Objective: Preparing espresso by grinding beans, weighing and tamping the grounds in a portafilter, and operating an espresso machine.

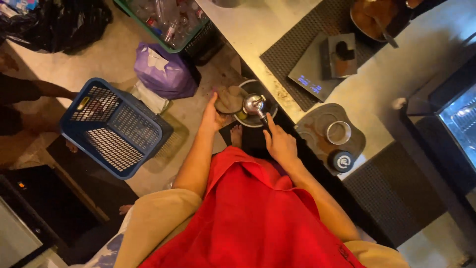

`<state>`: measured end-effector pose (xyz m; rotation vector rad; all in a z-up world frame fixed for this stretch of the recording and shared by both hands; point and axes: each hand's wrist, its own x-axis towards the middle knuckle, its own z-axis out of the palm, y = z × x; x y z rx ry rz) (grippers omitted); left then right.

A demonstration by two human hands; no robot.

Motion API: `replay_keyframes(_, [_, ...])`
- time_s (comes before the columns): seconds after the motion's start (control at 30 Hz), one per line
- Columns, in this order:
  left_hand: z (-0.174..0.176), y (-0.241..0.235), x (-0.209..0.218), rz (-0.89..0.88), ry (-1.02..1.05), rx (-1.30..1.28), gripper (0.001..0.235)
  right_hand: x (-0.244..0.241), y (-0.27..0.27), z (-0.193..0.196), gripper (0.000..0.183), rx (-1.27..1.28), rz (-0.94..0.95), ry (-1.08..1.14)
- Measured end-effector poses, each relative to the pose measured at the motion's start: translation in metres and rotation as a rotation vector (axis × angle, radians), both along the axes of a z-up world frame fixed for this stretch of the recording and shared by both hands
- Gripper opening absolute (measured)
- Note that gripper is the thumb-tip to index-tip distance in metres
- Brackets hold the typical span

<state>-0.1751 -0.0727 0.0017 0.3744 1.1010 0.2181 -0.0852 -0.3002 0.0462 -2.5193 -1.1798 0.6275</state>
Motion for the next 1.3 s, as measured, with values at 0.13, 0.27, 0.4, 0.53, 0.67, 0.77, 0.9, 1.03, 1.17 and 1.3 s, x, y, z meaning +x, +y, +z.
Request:
replay_keyframes(0.13, [-0.035,0.046,-0.014,0.020,-0.082,-0.007,0.086,-0.016,0.003,-0.019,0.058,0.196,-0.069,-0.168])
replay_keyframes(0.27, [0.043,0.045,-0.024,-0.049,0.069,0.169,0.107,-0.023,0.002,-0.025,0.055,0.154,-0.105,-0.158])
replay_keyframes(0.4, [0.117,0.024,-0.011,-0.137,0.150,0.348,0.115,-0.020,0.001,-0.041,0.059,0.201,-0.248,0.080])
replay_keyframes(0.53, [0.065,-0.017,-0.019,-0.241,0.196,0.499,0.095,-0.014,0.001,-0.014,0.043,0.600,-0.563,1.148])
replay_keyframes(0.67, [-0.020,-0.094,-0.020,-0.419,-0.001,0.709,0.059,-0.019,0.002,-0.010,0.047,0.520,-0.537,1.350])
replay_keyframes(0.77, [0.101,-0.077,0.026,-0.500,0.085,0.610,0.070,-0.021,0.017,0.030,0.047,0.281,-0.439,0.895])
replay_keyframes(0.9, [-0.014,-0.071,0.018,-0.572,0.380,0.616,0.042,-0.013,0.017,0.037,0.050,0.258,-0.392,0.825])
replay_keyframes(1.03, [0.058,-0.045,0.013,-0.662,0.162,1.297,0.040,-0.006,0.007,0.028,0.046,0.409,-0.640,1.449])
replay_keyframes(1.17, [0.048,-0.008,0.003,-1.174,0.034,1.953,0.060,-0.003,0.005,0.060,0.043,0.376,-0.703,1.474])
replay_keyframes(1.3, [0.084,-0.006,-0.001,-1.373,-0.062,1.883,0.015,0.015,0.009,0.072,0.039,0.314,-0.595,1.229])
